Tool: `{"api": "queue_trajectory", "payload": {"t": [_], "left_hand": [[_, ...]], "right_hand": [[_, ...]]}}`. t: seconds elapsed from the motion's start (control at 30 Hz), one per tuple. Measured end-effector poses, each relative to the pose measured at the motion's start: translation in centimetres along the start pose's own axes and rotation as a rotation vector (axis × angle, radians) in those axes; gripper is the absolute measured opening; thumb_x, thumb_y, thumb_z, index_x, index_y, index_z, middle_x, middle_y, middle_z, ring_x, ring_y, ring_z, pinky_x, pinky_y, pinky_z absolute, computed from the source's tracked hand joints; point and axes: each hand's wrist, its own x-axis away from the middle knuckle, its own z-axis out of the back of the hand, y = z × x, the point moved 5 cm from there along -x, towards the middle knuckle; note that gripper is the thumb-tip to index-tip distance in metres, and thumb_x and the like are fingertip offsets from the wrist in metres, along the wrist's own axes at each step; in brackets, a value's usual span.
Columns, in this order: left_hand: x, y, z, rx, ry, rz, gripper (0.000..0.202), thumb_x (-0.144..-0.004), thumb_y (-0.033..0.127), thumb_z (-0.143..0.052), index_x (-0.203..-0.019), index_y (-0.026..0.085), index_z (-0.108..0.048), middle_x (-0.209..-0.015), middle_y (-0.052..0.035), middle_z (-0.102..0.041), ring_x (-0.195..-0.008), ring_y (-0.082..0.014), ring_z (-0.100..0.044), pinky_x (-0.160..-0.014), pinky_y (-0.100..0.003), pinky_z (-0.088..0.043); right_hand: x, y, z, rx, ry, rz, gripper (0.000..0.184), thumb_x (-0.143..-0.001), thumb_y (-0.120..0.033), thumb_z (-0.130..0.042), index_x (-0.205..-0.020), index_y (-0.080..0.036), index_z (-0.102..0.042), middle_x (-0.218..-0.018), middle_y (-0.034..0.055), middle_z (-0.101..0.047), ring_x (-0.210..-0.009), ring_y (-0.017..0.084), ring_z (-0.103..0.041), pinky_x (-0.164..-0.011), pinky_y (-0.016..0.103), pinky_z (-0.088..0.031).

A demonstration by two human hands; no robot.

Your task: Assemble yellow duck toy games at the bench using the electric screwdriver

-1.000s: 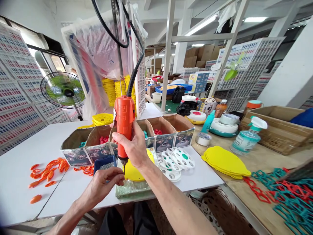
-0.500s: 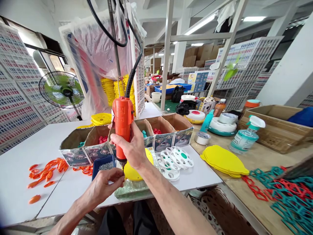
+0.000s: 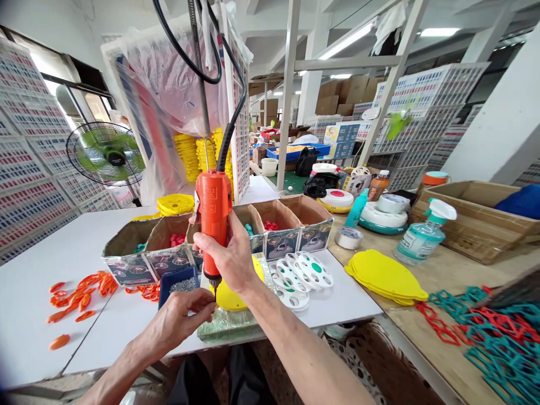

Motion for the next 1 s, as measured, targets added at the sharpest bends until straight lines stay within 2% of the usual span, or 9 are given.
{"api": "queue_trajectory", "payload": {"t": [0.27,0.43,0.63,0.83,1.0], "left_hand": [[-0.31,-0.66,-0.31,-0.121,-0.009,-0.007,0.020,-0.093,0.030,-0.052,-0.090,0.020,-0.069,-0.076,-0.0035,-0.077,-0.069,-0.0177,-0.072,-0.068,-0.026,-0.052],[-0.35,-0.39,-0.41,-0.121,-0.025,-0.012,0.023,-0.095,0.033,-0.051,-0.091,0.019,-0.069,-0.079,-0.0044,-0.078,-0.071,-0.0176,-0.071,-0.068,-0.026,-0.052],[-0.35,-0.01,-0.32,-0.160,-0.004,-0.035,0.021,-0.092,0.027,-0.052,-0.093,0.019,-0.071,-0.080,-0.0040,-0.078,-0.071,-0.0174,-0.071,-0.069,-0.026,-0.051],[-0.28,-0.16,-0.35,-0.084,-0.026,-0.007,0.025,-0.095,0.032,-0.051,-0.096,0.018,-0.072,-0.081,-0.0059,-0.080,-0.073,-0.0187,-0.074,-0.070,-0.027,-0.053],[-0.33,-0.20,-0.52,-0.105,-0.024,0.003,0.025,-0.095,0.035,-0.052,-0.091,0.019,-0.071,-0.077,-0.0059,-0.079,-0.070,-0.0188,-0.073,-0.067,-0.026,-0.054]], "right_hand": [[0.08,-0.30,0.25,-0.017,0.000,0.002,0.038,-0.081,-0.025,-0.078,-0.117,-0.029,-0.065,-0.107,-0.0003,-0.076,-0.065,0.012,-0.063,-0.063,0.029,-0.058],[0.04,-0.32,0.07,-0.021,-0.018,0.003,0.037,-0.080,-0.026,-0.079,-0.115,-0.029,-0.065,-0.106,-0.0009,-0.076,-0.065,0.012,-0.064,-0.062,0.028,-0.057],[0.14,0.05,0.34,-0.001,-0.016,-0.013,0.038,-0.080,-0.026,-0.079,-0.115,-0.030,-0.064,-0.105,-0.0008,-0.076,-0.063,0.012,-0.063,-0.059,0.029,-0.054],[0.12,-0.03,0.57,0.017,0.005,-0.011,0.039,-0.080,-0.029,-0.078,-0.116,-0.029,-0.064,-0.106,0.0003,-0.076,-0.064,0.013,-0.063,-0.062,0.030,-0.058],[0.12,-0.07,0.53,0.007,0.005,-0.009,0.039,-0.080,-0.029,-0.078,-0.116,-0.029,-0.064,-0.107,0.0002,-0.075,-0.064,0.013,-0.064,-0.064,0.030,-0.058]]}}
